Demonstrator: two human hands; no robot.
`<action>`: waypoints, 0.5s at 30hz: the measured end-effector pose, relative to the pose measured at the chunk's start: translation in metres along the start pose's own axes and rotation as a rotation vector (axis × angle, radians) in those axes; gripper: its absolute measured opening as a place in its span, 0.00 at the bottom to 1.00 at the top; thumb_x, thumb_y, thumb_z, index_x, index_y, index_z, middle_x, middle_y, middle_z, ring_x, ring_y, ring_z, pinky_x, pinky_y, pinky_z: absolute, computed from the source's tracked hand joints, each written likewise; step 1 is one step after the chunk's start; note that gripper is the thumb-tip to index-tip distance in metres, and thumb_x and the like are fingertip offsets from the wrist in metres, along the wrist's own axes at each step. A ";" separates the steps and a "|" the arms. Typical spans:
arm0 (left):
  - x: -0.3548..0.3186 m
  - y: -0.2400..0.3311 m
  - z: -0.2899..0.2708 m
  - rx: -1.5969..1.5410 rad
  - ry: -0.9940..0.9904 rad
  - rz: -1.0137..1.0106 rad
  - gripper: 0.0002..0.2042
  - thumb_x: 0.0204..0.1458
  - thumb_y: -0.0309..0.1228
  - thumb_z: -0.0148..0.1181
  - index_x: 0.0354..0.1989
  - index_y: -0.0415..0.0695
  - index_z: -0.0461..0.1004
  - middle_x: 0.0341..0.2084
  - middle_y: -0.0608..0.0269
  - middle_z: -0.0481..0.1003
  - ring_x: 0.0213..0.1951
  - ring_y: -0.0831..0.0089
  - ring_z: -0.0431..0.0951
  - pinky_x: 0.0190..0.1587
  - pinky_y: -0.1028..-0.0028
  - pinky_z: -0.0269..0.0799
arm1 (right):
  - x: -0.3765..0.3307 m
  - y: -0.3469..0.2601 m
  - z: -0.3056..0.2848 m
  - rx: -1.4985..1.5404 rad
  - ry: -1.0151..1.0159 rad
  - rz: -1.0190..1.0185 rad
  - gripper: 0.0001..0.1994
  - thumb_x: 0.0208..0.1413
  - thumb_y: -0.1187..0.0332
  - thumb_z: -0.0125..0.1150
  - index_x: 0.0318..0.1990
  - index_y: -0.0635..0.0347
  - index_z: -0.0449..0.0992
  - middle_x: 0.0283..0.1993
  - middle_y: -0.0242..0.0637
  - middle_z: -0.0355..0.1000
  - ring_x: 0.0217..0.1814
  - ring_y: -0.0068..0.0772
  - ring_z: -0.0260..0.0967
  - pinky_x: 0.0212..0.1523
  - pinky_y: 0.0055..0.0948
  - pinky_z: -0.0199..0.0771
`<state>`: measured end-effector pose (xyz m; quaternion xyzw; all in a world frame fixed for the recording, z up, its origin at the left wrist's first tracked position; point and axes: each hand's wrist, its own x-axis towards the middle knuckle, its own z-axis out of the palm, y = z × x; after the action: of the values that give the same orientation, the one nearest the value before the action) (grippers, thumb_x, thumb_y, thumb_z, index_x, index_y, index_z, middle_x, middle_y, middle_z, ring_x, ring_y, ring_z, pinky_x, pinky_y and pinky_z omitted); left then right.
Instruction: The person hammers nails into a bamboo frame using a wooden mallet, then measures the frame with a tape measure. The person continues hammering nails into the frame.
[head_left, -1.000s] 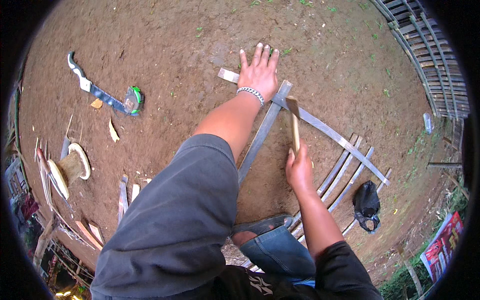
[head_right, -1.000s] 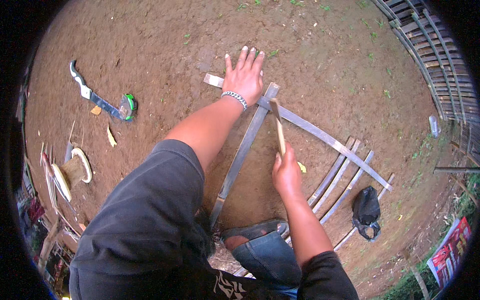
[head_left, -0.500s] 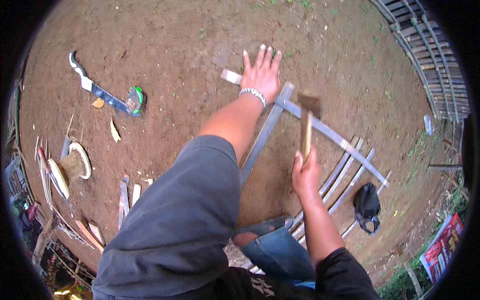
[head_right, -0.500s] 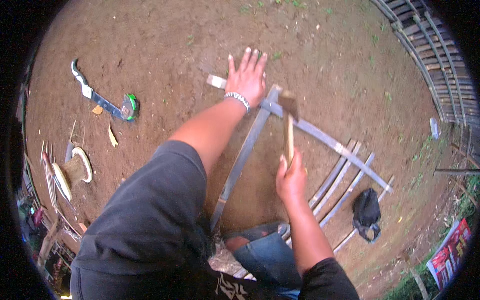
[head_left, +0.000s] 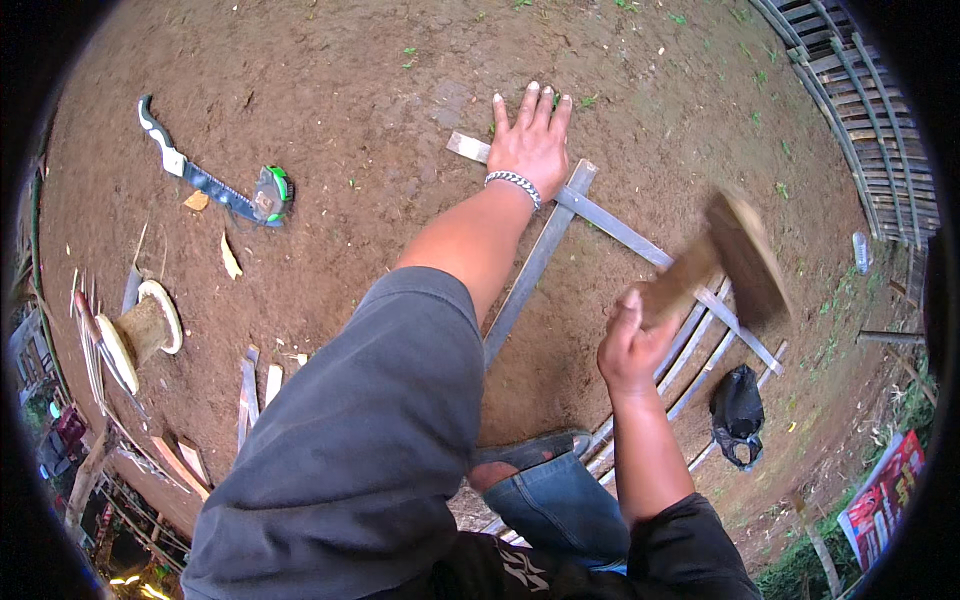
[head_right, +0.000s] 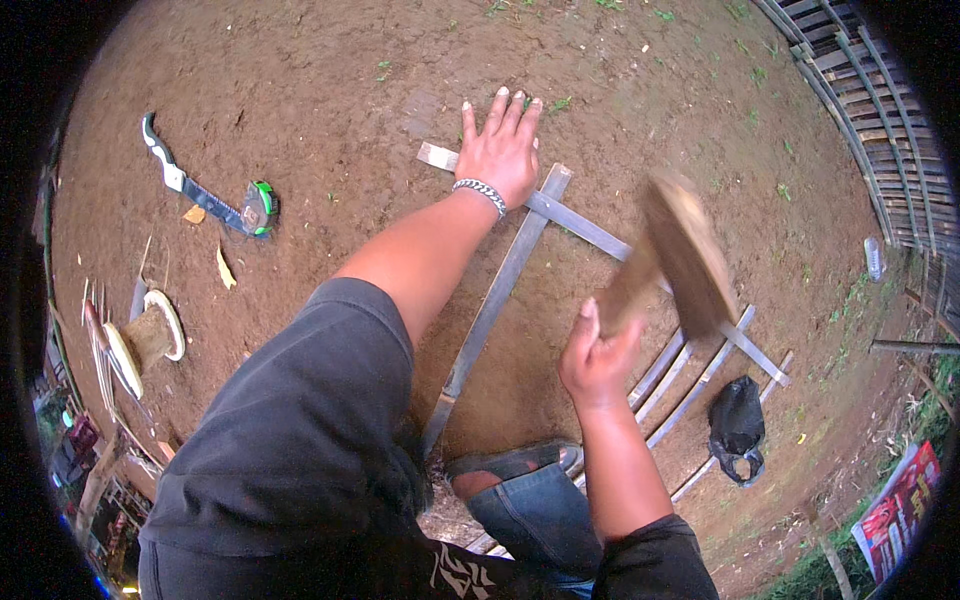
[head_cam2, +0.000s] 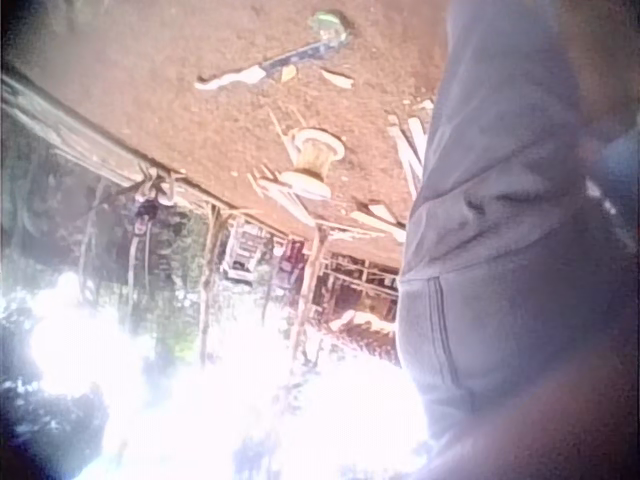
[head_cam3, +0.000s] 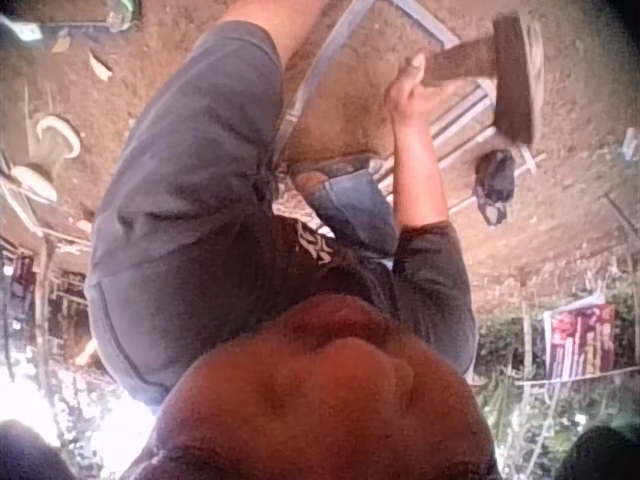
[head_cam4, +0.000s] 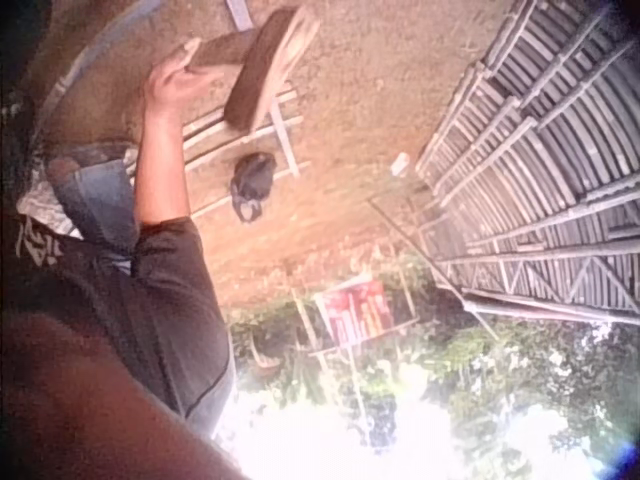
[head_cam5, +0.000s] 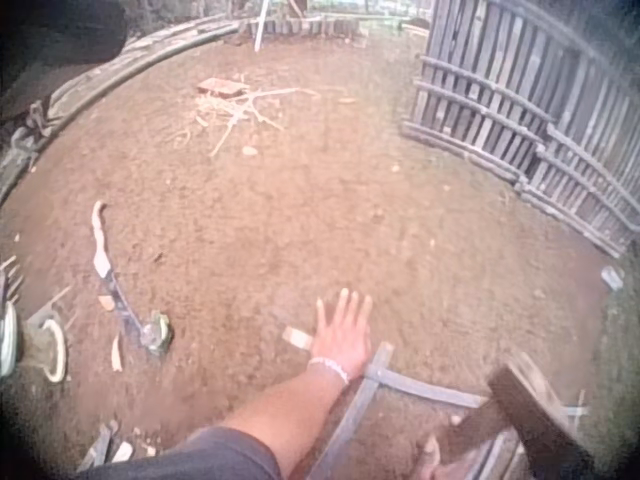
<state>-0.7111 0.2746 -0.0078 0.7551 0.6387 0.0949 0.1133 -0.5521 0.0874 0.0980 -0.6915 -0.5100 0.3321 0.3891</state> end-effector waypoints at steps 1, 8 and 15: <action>0.000 -0.001 0.001 -0.002 0.002 -0.002 0.28 0.63 0.37 0.46 0.73 0.49 0.56 0.73 0.57 0.56 0.76 0.59 0.48 0.74 0.40 0.38 | -0.001 0.011 0.001 -0.067 -0.044 0.016 0.18 0.63 0.69 0.58 0.57 0.64 0.65 0.44 0.64 0.73 0.47 0.62 0.75 0.47 0.45 0.76; 0.007 -0.011 -0.004 0.014 0.026 -0.013 0.28 0.63 0.37 0.46 0.73 0.48 0.57 0.73 0.57 0.57 0.76 0.60 0.49 0.74 0.40 0.39 | 0.014 0.008 0.008 -0.473 -0.197 0.097 0.17 0.64 0.70 0.57 0.58 0.63 0.65 0.44 0.62 0.74 0.46 0.60 0.75 0.47 0.45 0.76; 0.001 -0.002 -0.004 -0.022 0.006 0.012 0.28 0.63 0.38 0.45 0.73 0.47 0.56 0.73 0.56 0.57 0.76 0.58 0.48 0.74 0.40 0.38 | -0.001 0.032 0.007 -0.698 -0.451 0.373 0.18 0.63 0.70 0.58 0.57 0.64 0.64 0.43 0.63 0.74 0.44 0.61 0.76 0.44 0.49 0.76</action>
<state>-0.7136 0.2763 -0.0045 0.7574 0.6334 0.1052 0.1191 -0.5442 0.0824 0.0665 -0.7717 -0.5301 0.3470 -0.0548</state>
